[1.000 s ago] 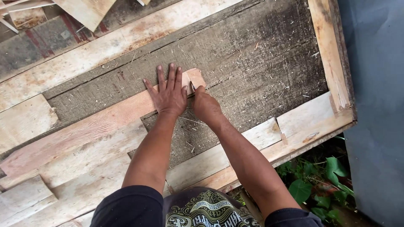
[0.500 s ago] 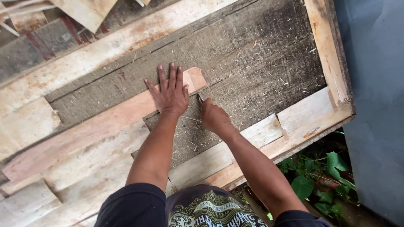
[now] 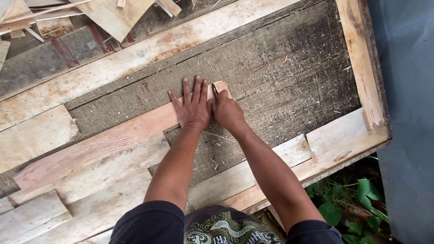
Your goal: The person uses a red utility knife to shave thin strips from the edges of several wooden planks on a workbench. They repeatedly position each plank, shave along its length, and set the trimmed pieces aside. The workbench is cluttered with wood scraps and a roll of tape.
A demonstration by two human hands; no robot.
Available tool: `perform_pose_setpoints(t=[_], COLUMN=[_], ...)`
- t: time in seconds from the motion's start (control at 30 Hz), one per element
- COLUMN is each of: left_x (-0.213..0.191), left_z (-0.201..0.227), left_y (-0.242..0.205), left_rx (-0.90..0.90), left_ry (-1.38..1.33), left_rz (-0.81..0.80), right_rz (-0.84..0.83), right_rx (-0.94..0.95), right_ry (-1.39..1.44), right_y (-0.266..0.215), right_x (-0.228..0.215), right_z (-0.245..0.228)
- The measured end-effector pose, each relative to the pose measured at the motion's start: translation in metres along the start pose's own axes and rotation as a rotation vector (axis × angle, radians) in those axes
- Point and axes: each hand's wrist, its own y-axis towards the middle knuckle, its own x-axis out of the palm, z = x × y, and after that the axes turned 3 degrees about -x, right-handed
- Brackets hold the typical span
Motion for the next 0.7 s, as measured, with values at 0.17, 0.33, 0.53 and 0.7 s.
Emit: perform_pose_setpoints(t=[0.17, 0.33, 0.53, 0.7], left_x=[-0.005, -0.004, -0.009, -0.005], left_z=[0.000, 0.003, 0.004, 0.005], left_y=[-0.002, -0.003, -0.003, -0.003], left_rx=[-0.003, -0.018, -0.024, -0.030], left_ry=[-0.005, -0.005, -0.030, 0.016], left_rz=[-0.008, -0.037, -0.046, 0.001], right_rz=[-0.041, -0.086, -0.132, -0.214], right_rx=[0.003, -0.019, 0.008, 0.040], right_ry=[-0.015, 0.027, 0.014, 0.042], right_y=[0.020, 0.003, -0.009, -0.032], right_x=[0.005, -0.014, -0.011, -0.004], right_z=[0.006, -0.004, 0.003, 0.019])
